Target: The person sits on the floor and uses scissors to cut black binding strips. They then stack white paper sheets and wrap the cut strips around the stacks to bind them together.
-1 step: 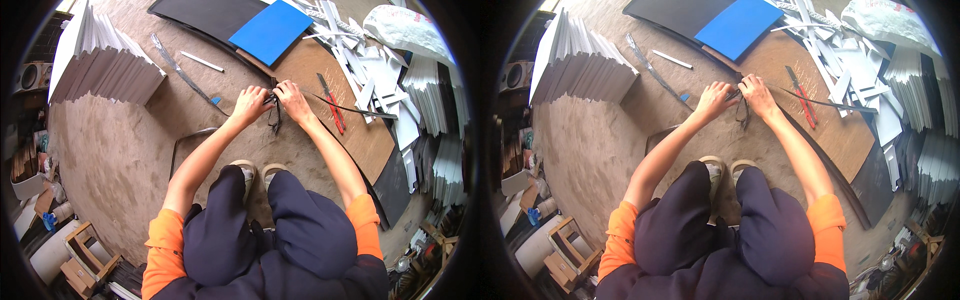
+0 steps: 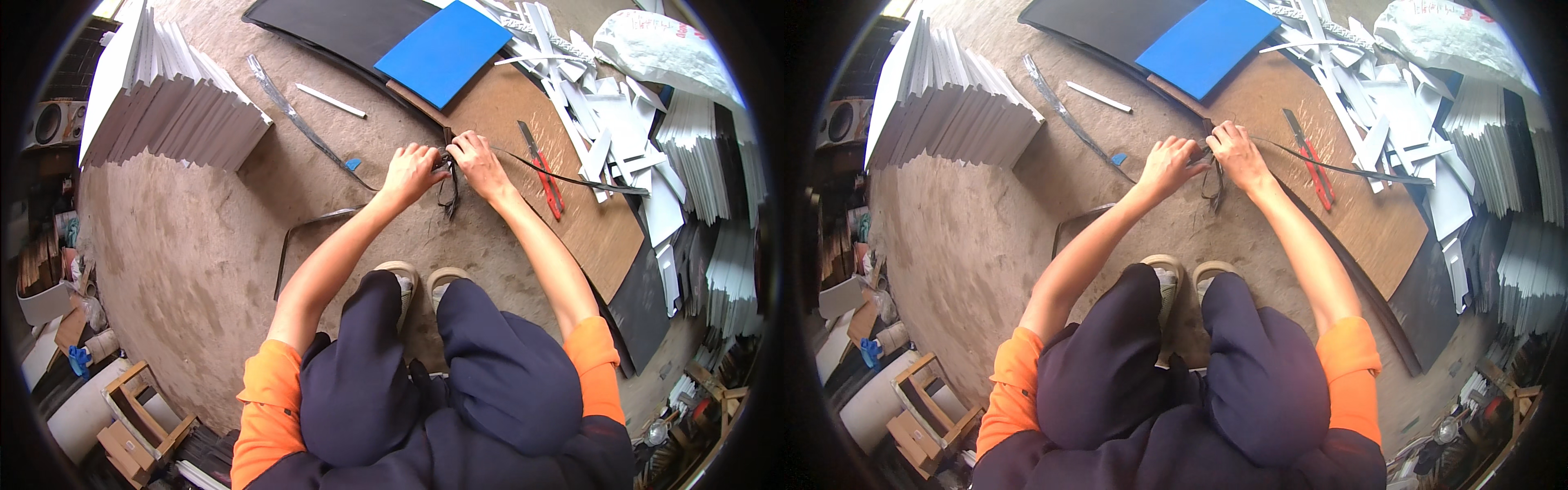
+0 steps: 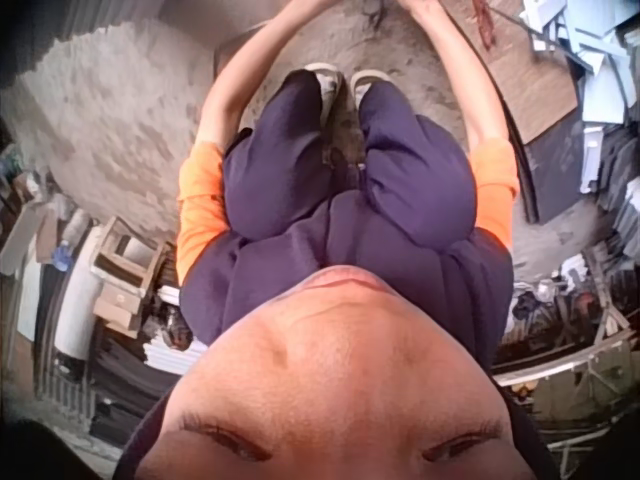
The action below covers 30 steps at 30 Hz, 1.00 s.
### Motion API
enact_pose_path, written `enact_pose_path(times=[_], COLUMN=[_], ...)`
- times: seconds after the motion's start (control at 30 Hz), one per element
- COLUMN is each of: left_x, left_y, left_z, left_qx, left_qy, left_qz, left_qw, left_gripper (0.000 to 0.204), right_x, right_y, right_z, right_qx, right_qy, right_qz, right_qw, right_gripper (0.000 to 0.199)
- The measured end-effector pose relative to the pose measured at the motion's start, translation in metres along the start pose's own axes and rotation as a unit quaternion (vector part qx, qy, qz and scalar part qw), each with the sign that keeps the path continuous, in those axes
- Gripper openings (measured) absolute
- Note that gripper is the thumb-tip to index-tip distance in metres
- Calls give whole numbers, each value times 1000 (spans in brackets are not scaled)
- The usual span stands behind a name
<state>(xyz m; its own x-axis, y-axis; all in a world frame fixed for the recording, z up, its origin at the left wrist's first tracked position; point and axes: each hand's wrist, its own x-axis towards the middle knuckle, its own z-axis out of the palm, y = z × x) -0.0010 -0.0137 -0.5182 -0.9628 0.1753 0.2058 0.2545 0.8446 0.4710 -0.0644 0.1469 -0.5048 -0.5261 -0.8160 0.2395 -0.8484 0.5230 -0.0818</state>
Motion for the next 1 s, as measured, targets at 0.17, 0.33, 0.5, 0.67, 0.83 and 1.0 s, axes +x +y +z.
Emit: enact_pose_path(times=[0.17, 0.33, 0.5, 0.67, 0.83, 1.0], left_x=[-3, -23, -92, -100, -48, 8], left_y=[6, -22, -117, -98, -44, -3], left_z=[6, -21, -65, -48, -40, -15], left_qx=[-120, -290, -187, -23, -35, -210], left_qy=[-16, -6, 140, 24, 29, -119], left_qz=[-83, -278, -391, -235, -118, -224], left_qw=[989, 916, 890, 971, 992, 944], left_gripper=[22, 19, 16, 26, 47, 46], right_x=[-8, -27, -96, -103, -46, -15], right_y=[10, 29, 115, 112, 31, -8], right_z=[3, -18, -66, -48, -56, -25], right_qx=[17, 63, 5, -72, 51, 120], right_qy=[-21, 75, 200, 53, 120, 48], right_qz=[7, 154, 386, 368, 279, 130], right_qw=[1000, 983, 900, 925, 951, 983], right_gripper=[19, 16, 11, 36, 47, 35])
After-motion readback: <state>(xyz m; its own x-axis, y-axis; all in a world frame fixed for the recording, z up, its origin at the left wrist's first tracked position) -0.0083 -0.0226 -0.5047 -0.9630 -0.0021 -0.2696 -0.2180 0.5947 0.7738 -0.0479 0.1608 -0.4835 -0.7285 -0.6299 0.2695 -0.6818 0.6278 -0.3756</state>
